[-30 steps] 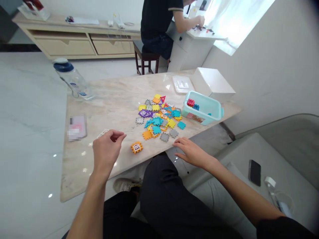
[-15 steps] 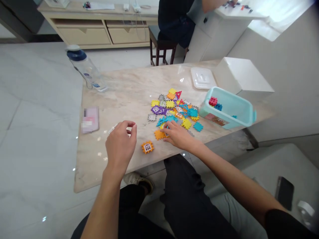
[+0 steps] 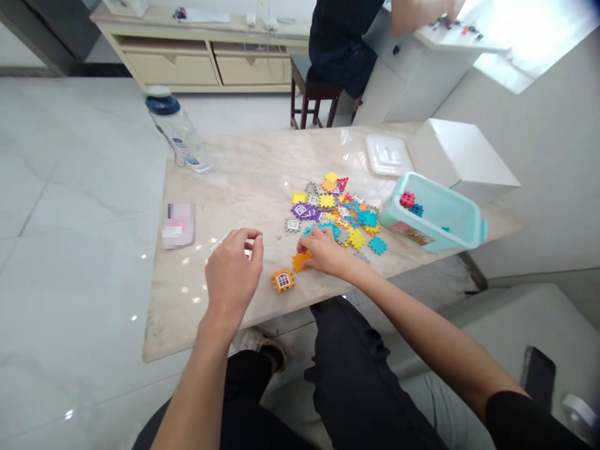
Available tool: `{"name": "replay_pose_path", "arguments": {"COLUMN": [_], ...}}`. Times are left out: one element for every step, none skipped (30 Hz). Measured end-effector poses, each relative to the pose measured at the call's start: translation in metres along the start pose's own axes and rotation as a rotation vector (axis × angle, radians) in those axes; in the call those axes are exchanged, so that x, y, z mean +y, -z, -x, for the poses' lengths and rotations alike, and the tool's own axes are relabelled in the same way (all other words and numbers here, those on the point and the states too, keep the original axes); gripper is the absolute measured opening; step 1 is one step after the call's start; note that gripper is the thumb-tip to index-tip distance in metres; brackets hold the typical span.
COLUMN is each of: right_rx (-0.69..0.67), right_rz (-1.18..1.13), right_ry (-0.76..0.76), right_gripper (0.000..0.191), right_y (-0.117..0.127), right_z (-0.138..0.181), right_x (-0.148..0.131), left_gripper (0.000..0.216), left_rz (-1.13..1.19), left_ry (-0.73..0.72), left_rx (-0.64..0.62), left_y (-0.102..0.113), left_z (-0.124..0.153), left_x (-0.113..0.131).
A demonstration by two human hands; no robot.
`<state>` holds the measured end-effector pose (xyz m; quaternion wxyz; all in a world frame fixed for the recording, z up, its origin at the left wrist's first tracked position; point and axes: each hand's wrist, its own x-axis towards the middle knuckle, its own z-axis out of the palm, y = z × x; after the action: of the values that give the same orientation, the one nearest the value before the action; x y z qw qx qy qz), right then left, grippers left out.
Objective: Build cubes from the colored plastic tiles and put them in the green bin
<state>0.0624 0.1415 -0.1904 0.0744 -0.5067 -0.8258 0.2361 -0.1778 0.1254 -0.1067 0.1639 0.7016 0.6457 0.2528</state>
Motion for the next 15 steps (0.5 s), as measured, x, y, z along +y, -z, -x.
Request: {"name": "replay_pose_path", "arguments": {"right_rx": [0.001, 0.008, 0.02, 0.039, 0.063, 0.093, 0.126, 0.165, 0.208, 0.255, 0.303, 0.348, 0.394, 0.438, 0.476], "right_rz": [-0.037, -0.068, -0.092, -0.108, -0.119, -0.129, -0.145, -0.164, -0.187, -0.213, -0.237, -0.251, -0.289, -0.382, -0.539], "right_ry": [-0.019, -0.033, -0.043, -0.052, -0.064, -0.079, -0.101, -0.129, -0.162, -0.197, -0.232, -0.262, -0.288, -0.309, -0.323], "right_gripper": [0.028, 0.026, 0.024, 0.021, 0.016, 0.012, 0.008, 0.004, 0.002, 0.001, 0.003, 0.006, 0.01, 0.015, 0.02], "right_y": [0.002, 0.004, 0.006, 0.008, 0.01, 0.012, 0.013, 0.015, 0.016, 0.017, 0.018, 0.018, 0.019, 0.019, 0.018], "right_z": [-0.002, -0.003, -0.005, -0.005, -0.006, -0.006, -0.006, -0.006, -0.005, -0.005, -0.005, -0.005, -0.004, -0.003, -0.002], "right_x": [-0.001, -0.001, -0.002, -0.001, -0.001, -0.001, 0.0, 0.0, -0.001, -0.002, -0.005, -0.008, -0.012, -0.018, -0.025], "left_gripper": [0.02, 0.021, 0.021, 0.022, 0.022, 0.023, 0.023, 0.024, 0.024, 0.025, 0.025, 0.025, 0.024, 0.025, 0.026], "left_rz": [-0.008, -0.018, -0.027, -0.034, -0.039, -0.04, -0.038, -0.034, -0.026, -0.013, 0.008, 0.042, 0.091, 0.155, 0.231], "left_ry": [0.006, 0.011, 0.015, 0.016, 0.014, 0.01, 0.005, 0.002, 0.002, 0.003, 0.005, 0.008, 0.012, 0.018, 0.025], "left_rx": [-0.002, -0.003, -0.005, -0.008, -0.009, -0.01, -0.011, -0.01, -0.01, -0.011, -0.017, -0.029, -0.046, -0.07, -0.099], "left_y": [0.001, 0.003, 0.004, 0.005, 0.006, 0.007, 0.008, 0.009, 0.009, 0.008, 0.007, 0.005, 0.003, 0.0, -0.003], "left_z": [0.001, 0.003, 0.004, 0.005, 0.006, 0.007, 0.007, 0.008, 0.007, 0.006, 0.005, 0.004, 0.002, 0.0, -0.002], "left_x": [-0.001, -0.001, -0.001, -0.002, -0.002, -0.003, -0.005, -0.007, -0.009, -0.012, -0.014, -0.016, -0.018, -0.019, -0.019]}}
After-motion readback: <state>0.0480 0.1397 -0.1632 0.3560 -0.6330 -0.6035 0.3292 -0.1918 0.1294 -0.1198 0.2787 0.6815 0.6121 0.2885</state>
